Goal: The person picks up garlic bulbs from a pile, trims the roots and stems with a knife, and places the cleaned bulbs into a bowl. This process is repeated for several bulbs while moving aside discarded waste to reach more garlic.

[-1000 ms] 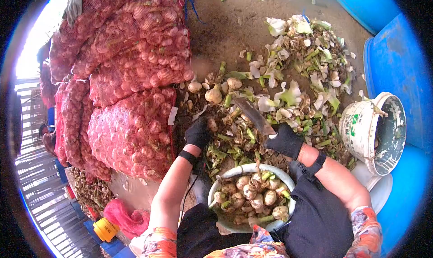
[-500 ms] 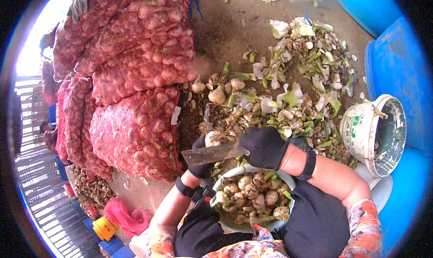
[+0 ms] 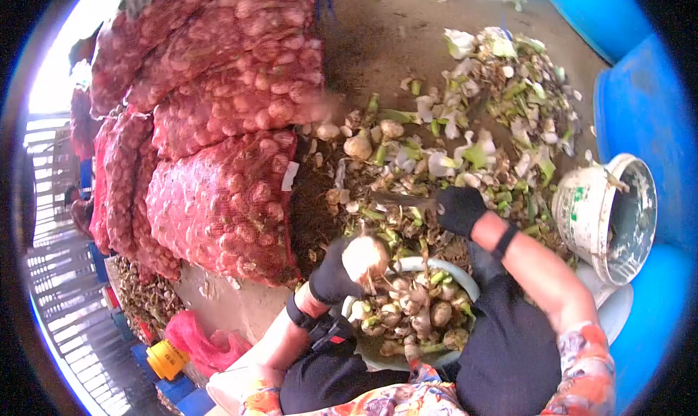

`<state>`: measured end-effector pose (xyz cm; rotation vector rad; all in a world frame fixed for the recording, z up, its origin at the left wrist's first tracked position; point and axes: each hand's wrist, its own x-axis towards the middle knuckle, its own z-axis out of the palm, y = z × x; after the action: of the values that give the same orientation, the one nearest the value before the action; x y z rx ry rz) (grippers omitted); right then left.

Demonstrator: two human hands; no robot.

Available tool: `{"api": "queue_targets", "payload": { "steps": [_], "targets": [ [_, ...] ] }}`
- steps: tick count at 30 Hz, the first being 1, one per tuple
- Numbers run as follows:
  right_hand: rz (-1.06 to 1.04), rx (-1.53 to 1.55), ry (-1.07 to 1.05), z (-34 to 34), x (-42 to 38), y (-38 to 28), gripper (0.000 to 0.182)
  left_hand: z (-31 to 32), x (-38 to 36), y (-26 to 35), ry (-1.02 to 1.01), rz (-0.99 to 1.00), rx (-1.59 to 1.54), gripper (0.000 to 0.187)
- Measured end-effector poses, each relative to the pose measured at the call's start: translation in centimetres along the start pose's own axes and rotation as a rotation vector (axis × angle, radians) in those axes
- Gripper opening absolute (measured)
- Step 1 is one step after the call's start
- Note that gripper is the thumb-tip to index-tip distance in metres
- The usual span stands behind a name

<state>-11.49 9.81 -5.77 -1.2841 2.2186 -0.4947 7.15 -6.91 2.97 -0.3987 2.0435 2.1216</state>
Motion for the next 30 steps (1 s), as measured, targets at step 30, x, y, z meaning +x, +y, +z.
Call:
{"api": "queue_targets", "payload": {
  "steps": [30],
  "targets": [
    [0.11,0.724,0.242,-5.2,2.1,-5.9,0.023,-1.0,3.4,-3.0,0.625,-0.257,-0.491,0.014]
  ]
}}
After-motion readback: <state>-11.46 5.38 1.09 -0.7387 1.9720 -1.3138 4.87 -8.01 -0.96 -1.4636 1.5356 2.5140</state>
